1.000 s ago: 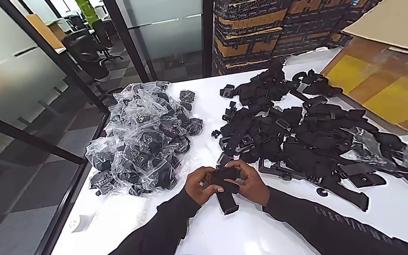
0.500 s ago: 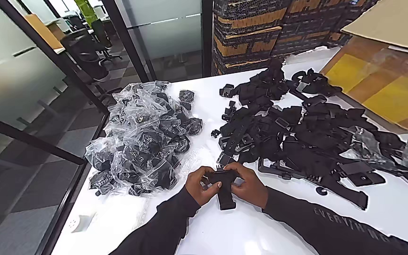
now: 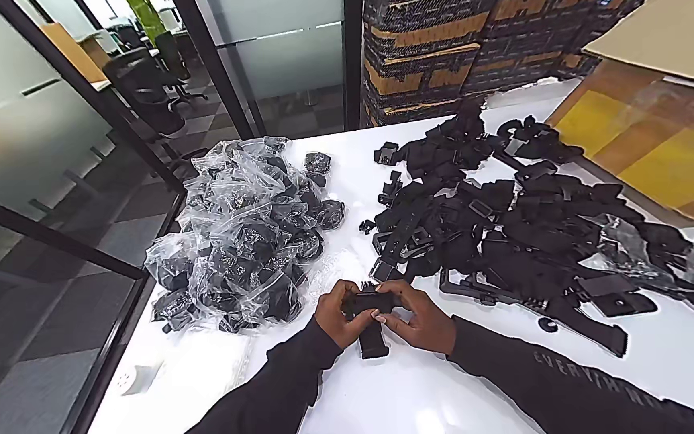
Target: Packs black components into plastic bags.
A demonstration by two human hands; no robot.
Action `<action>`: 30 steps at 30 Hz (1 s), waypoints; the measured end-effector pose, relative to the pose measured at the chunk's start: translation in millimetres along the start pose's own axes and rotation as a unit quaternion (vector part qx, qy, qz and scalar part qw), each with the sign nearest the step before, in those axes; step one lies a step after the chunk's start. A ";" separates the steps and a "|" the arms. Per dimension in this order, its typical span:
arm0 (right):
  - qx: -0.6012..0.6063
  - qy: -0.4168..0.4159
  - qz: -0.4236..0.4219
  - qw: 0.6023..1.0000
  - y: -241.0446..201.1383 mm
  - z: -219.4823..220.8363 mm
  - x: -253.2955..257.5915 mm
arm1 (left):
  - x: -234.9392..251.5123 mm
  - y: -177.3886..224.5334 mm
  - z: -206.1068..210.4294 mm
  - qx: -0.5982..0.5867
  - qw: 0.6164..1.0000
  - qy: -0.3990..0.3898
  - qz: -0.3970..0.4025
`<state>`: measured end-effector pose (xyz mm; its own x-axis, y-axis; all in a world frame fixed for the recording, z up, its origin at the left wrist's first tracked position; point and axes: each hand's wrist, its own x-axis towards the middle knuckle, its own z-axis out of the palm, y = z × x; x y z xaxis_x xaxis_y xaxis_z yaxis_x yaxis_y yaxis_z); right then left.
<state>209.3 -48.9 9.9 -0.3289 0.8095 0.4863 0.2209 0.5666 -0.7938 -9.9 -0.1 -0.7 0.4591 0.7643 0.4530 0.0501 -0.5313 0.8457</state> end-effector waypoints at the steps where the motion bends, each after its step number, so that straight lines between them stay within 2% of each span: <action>1: 0.003 0.007 -0.003 1.000 0.2 -0.1 0.1 | 0.3 -0.4 -0.6 -0.011 1.000 -0.004 0.004; 6: 0.064 0.033 -0.010 0.997 0.0 -2.0 -0.3 | 1.3 2.1 -3.5 -0.048 0.998 -0.033 0.026; 9: 0.103 0.080 0.004 0.992 -0.2 -3.8 1.8 | 1.5 3.9 -3.6 -0.074 0.996 -0.056 0.000; 12: 0.054 0.112 -0.013 0.992 -0.4 -5.3 2.0 | 3.0 6.0 -2.5 -0.127 0.989 -0.049 -0.055; 14: -0.009 0.118 -0.051 0.992 4.7 -5.4 -0.3 | 3.2 6.3 -3.1 -0.176 0.981 -0.048 -0.065; 19: -0.032 0.096 -0.124 0.987 7.5 -6.7 1.4 | 4.3 4.0 -4.7 -0.261 0.961 -0.095 0.006; 23: -0.029 0.087 -0.141 0.986 7.5 -6.3 2.5 | 3.6 5.5 -1.3 -0.271 0.959 -0.086 0.005; 27: -0.013 0.071 -0.137 0.988 7.0 -6.0 2.1 | 0.1 10.0 1.2 -0.266 0.961 -0.077 -0.018; 30: 0.012 0.032 -0.106 0.994 4.2 -7.5 2.1 | 0.4 7.9 1.4 -0.262 0.964 -0.051 -0.004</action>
<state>216.5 -43.7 10.3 -0.3058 0.6809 0.6655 0.1316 0.7225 -0.6788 -8.1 -4.6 5.8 0.5469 0.7130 0.4387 -0.3883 -0.2482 0.8875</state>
